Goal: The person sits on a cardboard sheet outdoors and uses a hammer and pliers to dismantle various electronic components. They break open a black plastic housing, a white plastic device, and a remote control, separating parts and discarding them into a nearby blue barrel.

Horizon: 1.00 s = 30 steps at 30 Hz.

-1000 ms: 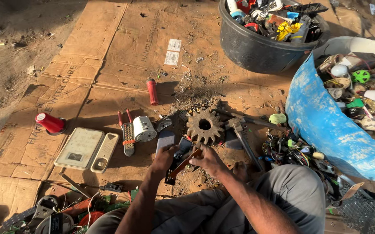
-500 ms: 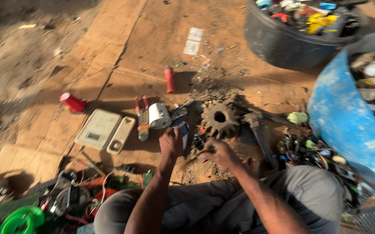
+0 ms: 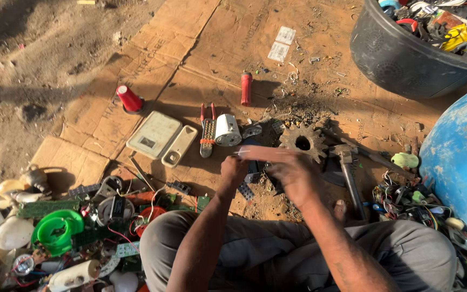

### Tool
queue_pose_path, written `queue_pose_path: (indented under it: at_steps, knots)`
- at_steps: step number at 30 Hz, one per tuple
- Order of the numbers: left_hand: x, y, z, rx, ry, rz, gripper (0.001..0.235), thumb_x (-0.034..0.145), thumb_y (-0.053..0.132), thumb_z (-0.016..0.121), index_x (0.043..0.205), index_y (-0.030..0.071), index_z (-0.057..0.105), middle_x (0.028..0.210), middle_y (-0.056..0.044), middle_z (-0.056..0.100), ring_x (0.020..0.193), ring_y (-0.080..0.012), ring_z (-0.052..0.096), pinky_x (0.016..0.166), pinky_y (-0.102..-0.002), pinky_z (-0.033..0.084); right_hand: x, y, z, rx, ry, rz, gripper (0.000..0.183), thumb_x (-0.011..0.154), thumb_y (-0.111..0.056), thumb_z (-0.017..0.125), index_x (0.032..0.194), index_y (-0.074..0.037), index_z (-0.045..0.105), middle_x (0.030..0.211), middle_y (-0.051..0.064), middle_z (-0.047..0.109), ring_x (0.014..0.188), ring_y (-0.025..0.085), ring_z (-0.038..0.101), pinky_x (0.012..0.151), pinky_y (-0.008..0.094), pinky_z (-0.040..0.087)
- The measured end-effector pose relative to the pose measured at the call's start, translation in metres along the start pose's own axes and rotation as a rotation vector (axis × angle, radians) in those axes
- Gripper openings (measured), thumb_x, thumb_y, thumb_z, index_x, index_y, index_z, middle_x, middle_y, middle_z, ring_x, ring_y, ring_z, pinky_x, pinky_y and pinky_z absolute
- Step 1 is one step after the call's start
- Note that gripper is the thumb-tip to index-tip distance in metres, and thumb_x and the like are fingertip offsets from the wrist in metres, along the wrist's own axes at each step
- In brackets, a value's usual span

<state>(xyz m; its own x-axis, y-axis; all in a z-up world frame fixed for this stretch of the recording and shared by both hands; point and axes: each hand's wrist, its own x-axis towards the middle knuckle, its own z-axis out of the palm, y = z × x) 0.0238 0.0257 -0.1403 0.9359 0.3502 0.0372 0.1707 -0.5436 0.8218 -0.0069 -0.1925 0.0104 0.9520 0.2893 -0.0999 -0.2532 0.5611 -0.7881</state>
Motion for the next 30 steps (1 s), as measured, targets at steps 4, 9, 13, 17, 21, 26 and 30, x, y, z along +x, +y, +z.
queue_pose_path:
  at_steps: [4,9,13,17,21,26,30]
  knots:
    - [-0.007,0.003,-0.003,0.004,0.001,-0.069,0.04,0.087,0.04,0.064,0.09,0.002,0.077,0.085,-0.022,0.074,0.083,-0.0389,0.073,0.076,-0.047,0.057,0.02,0.038,-0.014,-0.61,-0.134,0.117,0.037,0.092,-0.029,0.071,0.117,-0.003,0.062,0.114,0.018,0.073,0.101,0.03,0.075,0.085,0.047,0.064]
    - [-0.008,0.022,-0.033,-0.106,0.058,-0.148,0.038,0.09,0.036,0.063,0.085,0.0,0.075,0.08,-0.026,0.071,0.08,-0.0435,0.071,0.075,-0.049,0.055,0.057,0.074,-0.116,-2.061,-0.235,-0.515,0.063,0.059,-0.037,0.086,0.109,-0.003,0.072,0.104,0.027,0.069,0.094,0.043,0.069,0.074,0.053,0.059]
    - [0.003,0.032,-0.028,-0.014,0.021,-0.186,0.045,0.089,0.04,0.064,0.082,-0.004,0.073,0.078,-0.026,0.072,0.078,-0.0425,0.073,0.074,-0.048,0.057,0.068,0.1,-0.178,-2.049,-0.372,0.209,0.048,0.084,-0.05,0.079,0.096,-0.005,0.07,0.093,0.017,0.072,0.09,0.033,0.069,0.085,0.05,0.056]
    - [0.011,0.022,-0.025,0.127,0.107,-0.072,0.044,0.082,0.045,0.069,0.082,0.001,0.076,0.082,-0.023,0.072,0.08,-0.0419,0.072,0.069,-0.05,0.057,0.081,0.102,-0.179,-1.811,-0.28,0.312,0.076,0.075,-0.051,0.087,0.123,0.0,0.059,0.123,0.022,0.059,0.115,0.036,0.059,0.099,0.048,0.05]
    - [0.006,0.021,-0.025,0.1,-0.046,-0.059,0.04,0.085,0.038,0.069,0.08,-0.001,0.076,0.076,-0.025,0.071,0.075,-0.041,0.071,0.072,-0.048,0.056,0.077,0.081,-0.15,-1.125,-0.039,0.29,0.107,0.068,-0.048,0.093,0.147,0.004,0.044,0.152,0.026,0.044,0.14,0.037,0.046,0.114,0.048,0.042]
    - [-0.012,0.031,-0.013,-0.314,-0.07,0.701,0.028,0.095,0.013,0.062,0.114,-0.003,0.075,0.1,-0.021,0.073,0.093,-0.0368,0.067,0.082,-0.043,0.052,0.038,0.082,-0.104,-0.313,-0.241,0.155,0.07,0.085,-0.02,0.086,0.14,0.012,0.056,0.126,0.025,0.062,0.121,0.04,0.061,0.107,0.054,0.054]
    - [-0.021,0.035,-0.012,-0.509,-0.187,0.524,0.032,0.096,0.015,0.058,0.121,-0.002,0.067,0.108,-0.017,0.07,0.099,-0.031,0.065,0.086,-0.037,0.052,0.02,0.086,-0.06,-0.059,-0.104,0.173,0.06,0.082,-0.017,0.083,0.133,0.003,0.057,0.118,0.013,0.071,0.111,0.026,0.071,0.101,0.044,0.06]
